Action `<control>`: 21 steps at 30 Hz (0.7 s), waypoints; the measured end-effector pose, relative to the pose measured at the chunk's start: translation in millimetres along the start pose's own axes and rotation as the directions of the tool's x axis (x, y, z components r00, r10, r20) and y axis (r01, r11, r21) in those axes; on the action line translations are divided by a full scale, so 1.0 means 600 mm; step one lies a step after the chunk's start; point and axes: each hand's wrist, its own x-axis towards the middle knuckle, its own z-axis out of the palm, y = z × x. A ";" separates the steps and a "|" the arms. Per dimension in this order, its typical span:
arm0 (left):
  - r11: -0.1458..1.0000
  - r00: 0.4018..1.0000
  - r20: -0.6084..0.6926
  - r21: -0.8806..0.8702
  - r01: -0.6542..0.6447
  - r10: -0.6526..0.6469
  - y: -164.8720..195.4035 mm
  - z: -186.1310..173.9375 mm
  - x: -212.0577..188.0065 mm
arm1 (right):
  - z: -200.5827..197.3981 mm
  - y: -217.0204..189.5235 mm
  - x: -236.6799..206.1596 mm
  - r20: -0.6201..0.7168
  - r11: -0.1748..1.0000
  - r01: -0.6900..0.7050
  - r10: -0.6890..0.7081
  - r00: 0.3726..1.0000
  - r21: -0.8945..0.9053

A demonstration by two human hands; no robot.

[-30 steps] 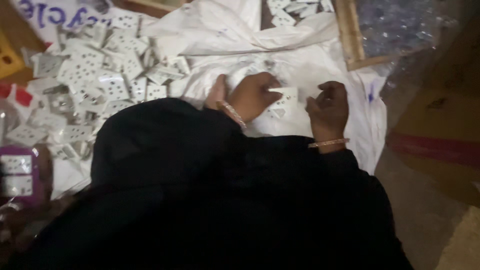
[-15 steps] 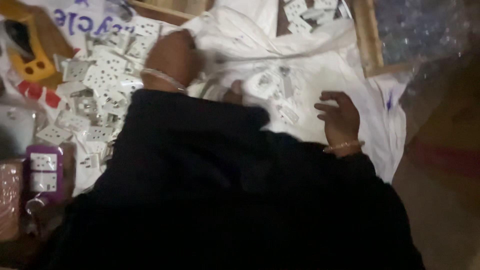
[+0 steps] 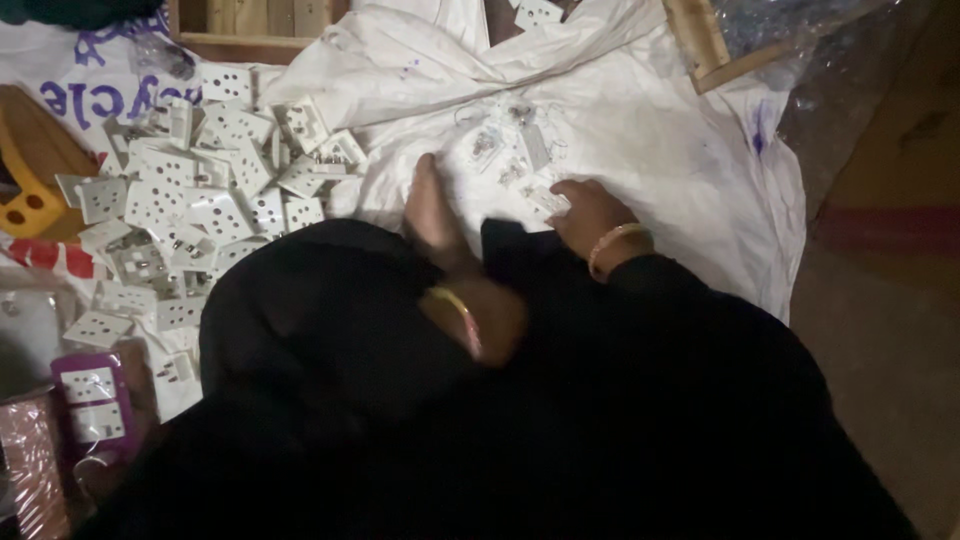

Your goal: The person sits on the floor and repeatedly picks up small white electrical components, places them into clear plastic bags, and sets the bags aside. The person handles the components one at a time, using both hands to manipulate the bags and items.

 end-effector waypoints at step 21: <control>0.935 0.897 -0.272 0.031 -0.353 0.348 0.064 0.126 -0.136 | 0.084 -0.014 0.026 -0.044 0.985 0.037 -0.045 0.998 -0.170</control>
